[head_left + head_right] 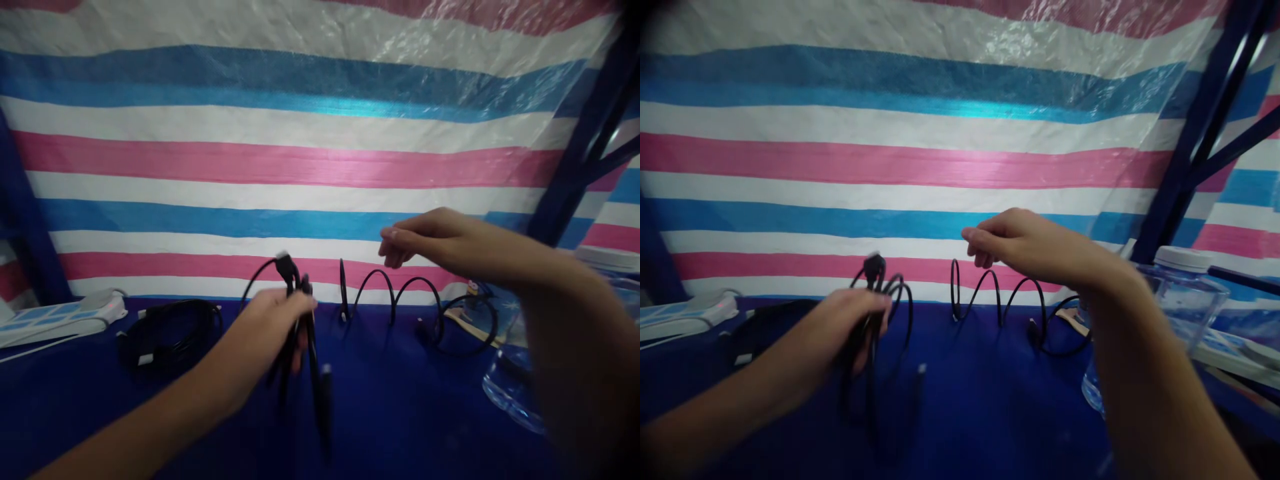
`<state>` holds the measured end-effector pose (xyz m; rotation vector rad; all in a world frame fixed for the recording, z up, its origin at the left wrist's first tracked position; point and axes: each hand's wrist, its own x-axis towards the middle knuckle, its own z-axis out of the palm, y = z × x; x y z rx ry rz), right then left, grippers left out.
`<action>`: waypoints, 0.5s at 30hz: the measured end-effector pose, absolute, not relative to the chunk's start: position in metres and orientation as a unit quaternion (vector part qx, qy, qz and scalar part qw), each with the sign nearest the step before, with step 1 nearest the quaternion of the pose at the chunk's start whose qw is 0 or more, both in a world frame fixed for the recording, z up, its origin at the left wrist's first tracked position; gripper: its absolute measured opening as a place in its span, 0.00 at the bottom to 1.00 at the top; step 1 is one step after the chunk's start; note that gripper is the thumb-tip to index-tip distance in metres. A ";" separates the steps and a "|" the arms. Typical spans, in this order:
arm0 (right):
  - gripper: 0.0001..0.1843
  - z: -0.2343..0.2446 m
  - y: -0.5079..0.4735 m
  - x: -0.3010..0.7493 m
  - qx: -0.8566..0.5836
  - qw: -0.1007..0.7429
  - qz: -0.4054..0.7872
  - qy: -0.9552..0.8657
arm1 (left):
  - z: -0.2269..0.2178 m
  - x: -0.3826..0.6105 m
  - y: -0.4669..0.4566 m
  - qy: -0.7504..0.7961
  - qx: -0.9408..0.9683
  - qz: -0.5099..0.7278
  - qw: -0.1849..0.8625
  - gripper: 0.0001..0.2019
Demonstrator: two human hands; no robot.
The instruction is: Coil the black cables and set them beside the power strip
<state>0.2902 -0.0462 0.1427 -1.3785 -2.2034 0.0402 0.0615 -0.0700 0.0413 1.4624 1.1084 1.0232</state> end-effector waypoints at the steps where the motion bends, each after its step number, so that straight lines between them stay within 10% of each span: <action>1: 0.29 0.136 -0.040 0.282 -0.510 0.253 0.071 -0.819 | 0.053 0.065 -0.060 0.439 0.561 0.478 0.514 0.13; 7: 0.39 0.107 -0.003 0.223 -0.324 0.383 0.512 -0.697 | 0.097 0.093 -0.015 0.287 0.611 0.563 0.477 0.13; 15: 0.14 0.122 0.024 0.196 -0.148 0.563 0.601 -0.548 | 0.096 0.092 0.015 0.198 0.771 0.426 0.430 0.24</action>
